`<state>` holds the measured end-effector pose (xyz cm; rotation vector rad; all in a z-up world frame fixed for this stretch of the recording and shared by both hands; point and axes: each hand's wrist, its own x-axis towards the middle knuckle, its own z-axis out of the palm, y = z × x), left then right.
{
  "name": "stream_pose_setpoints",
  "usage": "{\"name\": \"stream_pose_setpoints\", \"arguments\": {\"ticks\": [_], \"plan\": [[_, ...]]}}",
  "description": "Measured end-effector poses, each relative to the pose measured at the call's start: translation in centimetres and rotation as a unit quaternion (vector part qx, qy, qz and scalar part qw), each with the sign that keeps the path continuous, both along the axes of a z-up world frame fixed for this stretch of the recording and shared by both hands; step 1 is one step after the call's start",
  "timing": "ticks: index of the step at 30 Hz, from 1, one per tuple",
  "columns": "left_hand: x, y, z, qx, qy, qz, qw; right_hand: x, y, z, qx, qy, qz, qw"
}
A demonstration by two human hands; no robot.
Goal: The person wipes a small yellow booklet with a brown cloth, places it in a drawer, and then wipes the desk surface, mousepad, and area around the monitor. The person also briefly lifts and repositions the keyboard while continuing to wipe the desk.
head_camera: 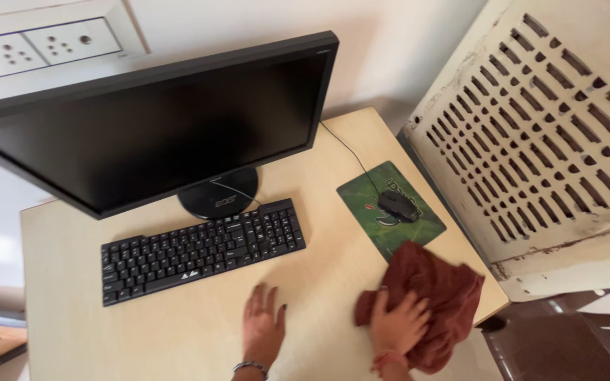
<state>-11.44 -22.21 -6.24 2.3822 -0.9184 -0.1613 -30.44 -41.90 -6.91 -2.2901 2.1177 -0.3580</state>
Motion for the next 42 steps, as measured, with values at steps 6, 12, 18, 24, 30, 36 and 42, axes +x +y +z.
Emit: {"name": "stream_pose_setpoints", "arguments": {"ticks": [6, 12, 18, 24, 30, 36, 42], "plan": [[-1.4, -6.8, 4.0, -0.078, 0.158, -0.045, 0.983, 1.9, 2.0, 4.8, 0.224, 0.163, 0.119, 0.953], [-2.1, -13.7, 0.9, -0.057, 0.251, -0.023, 0.966, -2.6, -6.5, 3.8, 0.109, 0.002, 0.175, 0.978], [-4.4, -23.9, -1.2, -0.063, 0.317, 0.134, 0.937, -8.2, -15.5, 0.9, 0.053, -0.021, 0.213, 0.975], [-9.7, -32.6, 0.3, 0.004, 0.158, 0.242, 0.957, -10.8, -17.7, -0.6, 0.05, -0.021, 0.263, 0.963], [-11.0, -35.9, 3.0, 0.059, 0.124, 0.289, 0.947, -10.1, -17.9, 0.0, 0.038, -0.035, 0.278, 0.959], [-11.0, -37.7, 5.4, 0.217, 0.17, 0.269, 0.923, -10.1, -18.2, 0.9, 0.084, -0.022, 0.277, 0.957], [-10.3, -38.7, 5.3, 0.215, 0.195, 0.282, 0.914, -10.2, -18.3, 1.4, 0.171, 0.018, 0.274, 0.946]]}}
